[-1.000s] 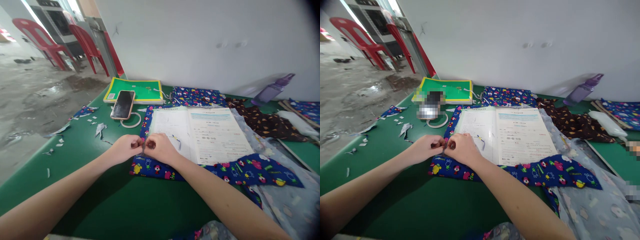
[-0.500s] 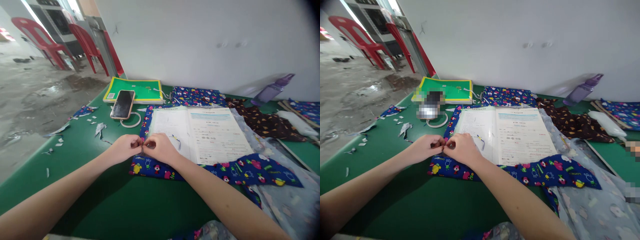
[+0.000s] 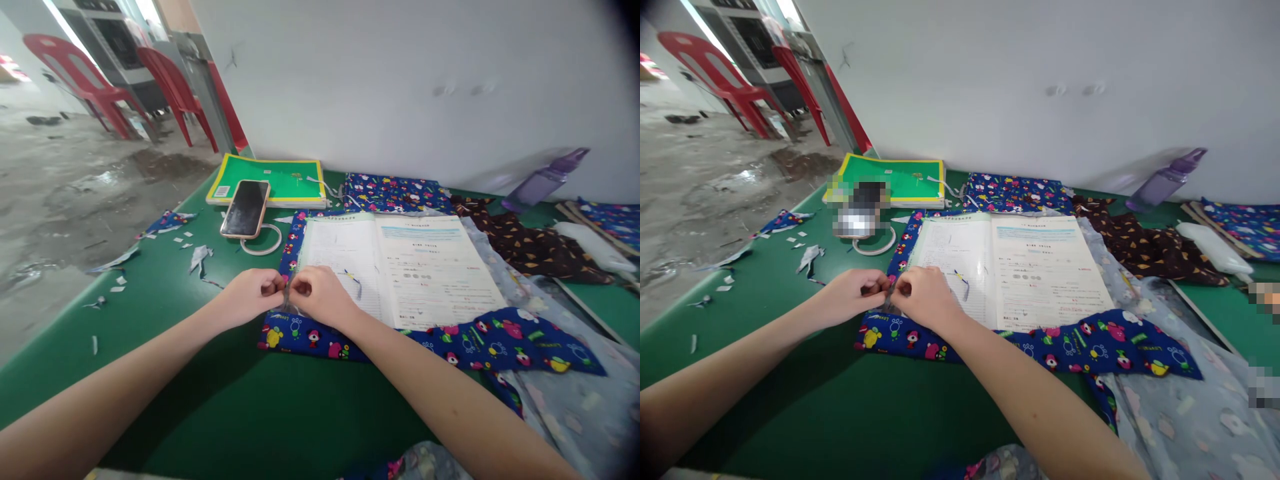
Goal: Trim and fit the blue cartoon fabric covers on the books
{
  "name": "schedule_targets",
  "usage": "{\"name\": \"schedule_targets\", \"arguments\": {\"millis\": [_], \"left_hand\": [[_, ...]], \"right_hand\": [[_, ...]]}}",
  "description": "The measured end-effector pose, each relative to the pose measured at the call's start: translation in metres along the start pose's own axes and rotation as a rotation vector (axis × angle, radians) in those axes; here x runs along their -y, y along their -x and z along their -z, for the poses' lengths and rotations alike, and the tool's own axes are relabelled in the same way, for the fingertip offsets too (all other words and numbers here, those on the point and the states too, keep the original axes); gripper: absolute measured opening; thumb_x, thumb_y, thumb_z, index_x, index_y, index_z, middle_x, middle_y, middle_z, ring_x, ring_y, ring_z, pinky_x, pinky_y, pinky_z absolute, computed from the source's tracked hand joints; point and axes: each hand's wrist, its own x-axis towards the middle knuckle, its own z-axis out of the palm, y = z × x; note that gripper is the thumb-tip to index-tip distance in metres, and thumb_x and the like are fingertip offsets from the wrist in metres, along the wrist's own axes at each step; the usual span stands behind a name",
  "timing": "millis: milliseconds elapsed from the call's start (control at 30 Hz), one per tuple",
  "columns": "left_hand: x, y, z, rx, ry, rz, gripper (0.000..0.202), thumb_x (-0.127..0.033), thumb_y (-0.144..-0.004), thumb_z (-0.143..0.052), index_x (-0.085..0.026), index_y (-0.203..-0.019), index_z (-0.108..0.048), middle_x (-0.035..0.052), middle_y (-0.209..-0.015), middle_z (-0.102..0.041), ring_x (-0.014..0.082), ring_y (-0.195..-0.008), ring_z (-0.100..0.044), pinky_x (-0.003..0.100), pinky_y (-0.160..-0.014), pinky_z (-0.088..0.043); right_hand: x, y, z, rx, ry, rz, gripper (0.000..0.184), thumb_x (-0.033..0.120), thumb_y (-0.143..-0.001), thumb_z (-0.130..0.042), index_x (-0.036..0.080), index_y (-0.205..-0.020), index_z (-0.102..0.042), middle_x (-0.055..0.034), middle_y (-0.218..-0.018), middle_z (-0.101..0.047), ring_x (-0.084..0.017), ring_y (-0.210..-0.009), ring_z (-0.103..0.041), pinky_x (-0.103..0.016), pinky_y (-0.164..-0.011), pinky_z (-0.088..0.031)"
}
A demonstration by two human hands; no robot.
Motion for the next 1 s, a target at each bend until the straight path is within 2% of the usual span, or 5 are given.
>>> {"name": "schedule_targets", "arguments": {"millis": [700,1000], "left_hand": [[0.0002,0.0,0.0048,0.034,-0.005,-0.013,0.014,-0.032,-0.075,-0.047,-0.019,-0.077,-0.052,-0.005,-0.057,-0.053,0.012,-0.053,-0.047,0.023,-0.052,-0.031],[-0.0003,0.0008,0.0043,0.027,-0.006,-0.006,0.012,-0.031,-0.075,-0.046,-0.02,-0.077,-0.051,-0.0052,-0.058,-0.053,0.0125,-0.055,-0.048,0.023,-0.053,-0.031]], "right_hand": [[-0.0008,0.0012,0.0027,0.007,-0.097,-0.099,0.011,0.03,-0.074,-0.059,0.02,-0.07,-0.061,0.0002,-0.072,-0.061,-0.012,-0.069,-0.054,-0.024,-0.063,-0.039],[-0.0037,0.0019,0.0017,-0.051,-0.093,-0.162,0.014,0.033,-0.073,-0.059,0.02,-0.068,-0.057,-0.0008,-0.075,-0.061,-0.013,-0.071,-0.054,-0.025,-0.063,-0.039]]}}
